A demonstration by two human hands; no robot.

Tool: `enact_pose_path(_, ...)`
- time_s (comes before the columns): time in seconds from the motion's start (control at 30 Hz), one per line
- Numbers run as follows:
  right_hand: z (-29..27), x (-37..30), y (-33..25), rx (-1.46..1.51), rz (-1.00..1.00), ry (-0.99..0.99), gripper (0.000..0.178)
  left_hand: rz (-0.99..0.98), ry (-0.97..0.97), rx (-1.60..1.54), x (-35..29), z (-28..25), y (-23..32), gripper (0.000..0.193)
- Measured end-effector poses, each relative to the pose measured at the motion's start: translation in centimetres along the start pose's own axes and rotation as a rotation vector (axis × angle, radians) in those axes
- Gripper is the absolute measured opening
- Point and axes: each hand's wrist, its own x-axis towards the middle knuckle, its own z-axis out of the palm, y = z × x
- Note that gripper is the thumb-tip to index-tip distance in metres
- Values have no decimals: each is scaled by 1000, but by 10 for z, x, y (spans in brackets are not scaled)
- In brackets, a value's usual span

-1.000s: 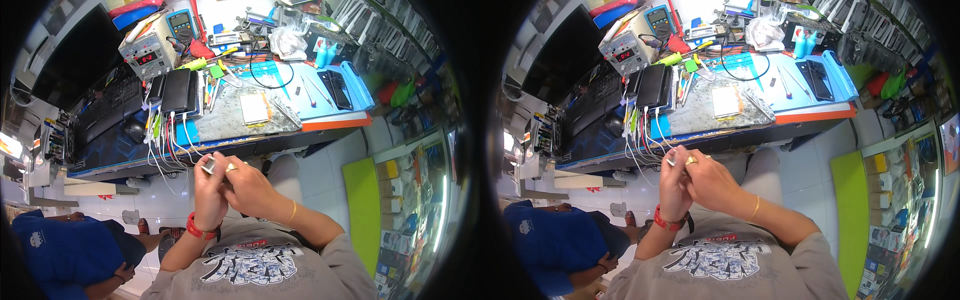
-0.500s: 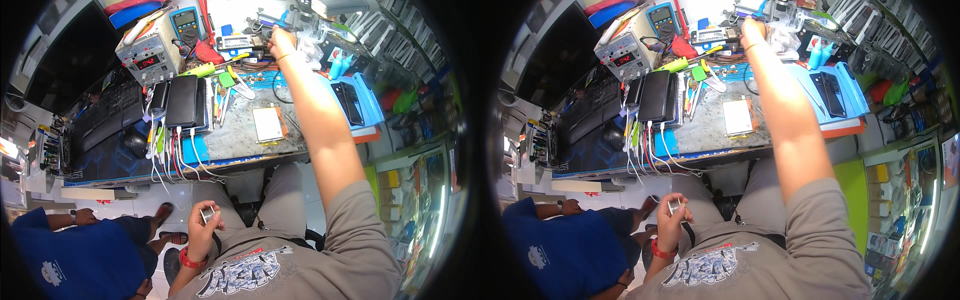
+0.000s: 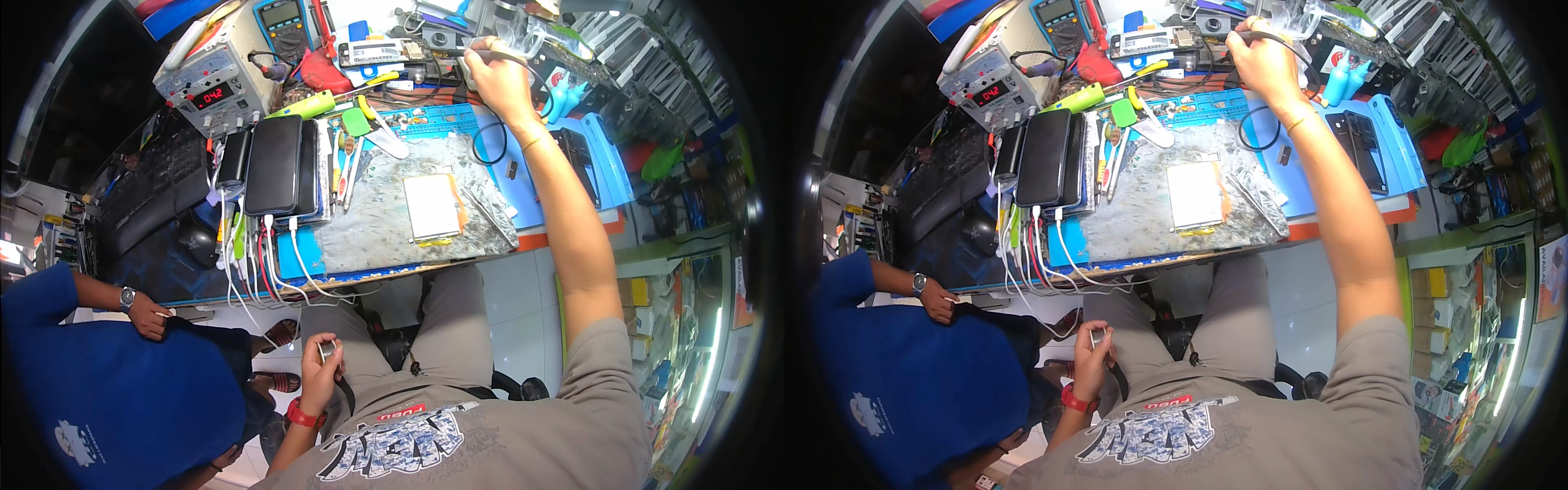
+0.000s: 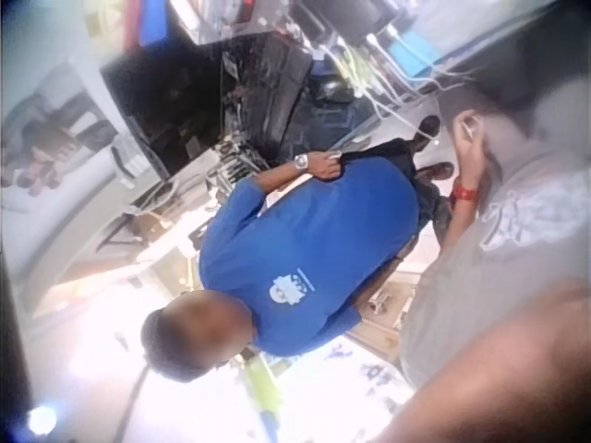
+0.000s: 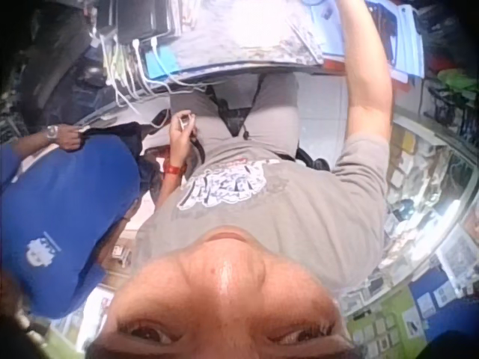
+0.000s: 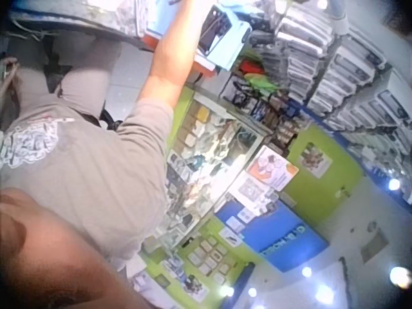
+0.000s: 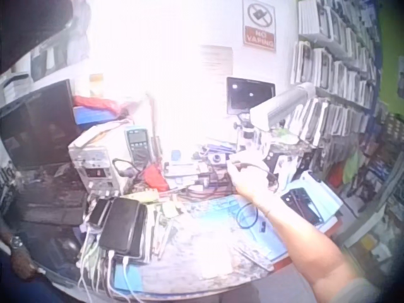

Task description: The person uses a soldering iron to solder the connector on a phone battery and then places the battery into the back of a phone.

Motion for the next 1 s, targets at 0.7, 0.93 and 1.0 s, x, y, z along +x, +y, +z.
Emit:
enact_pose_path(0.7,36,17,36,-126,161,-140,27,-197,12,-38,26,-21,-68,31)
enact_pose_path(0.93,35,23,32,-92,238,-135,28,-220,37,-23,27,-19,-64,33)
enact_pose_path(1.0,35,25,25,-125,209,-175,28,-225,43,-11,27,-19,-63,33)
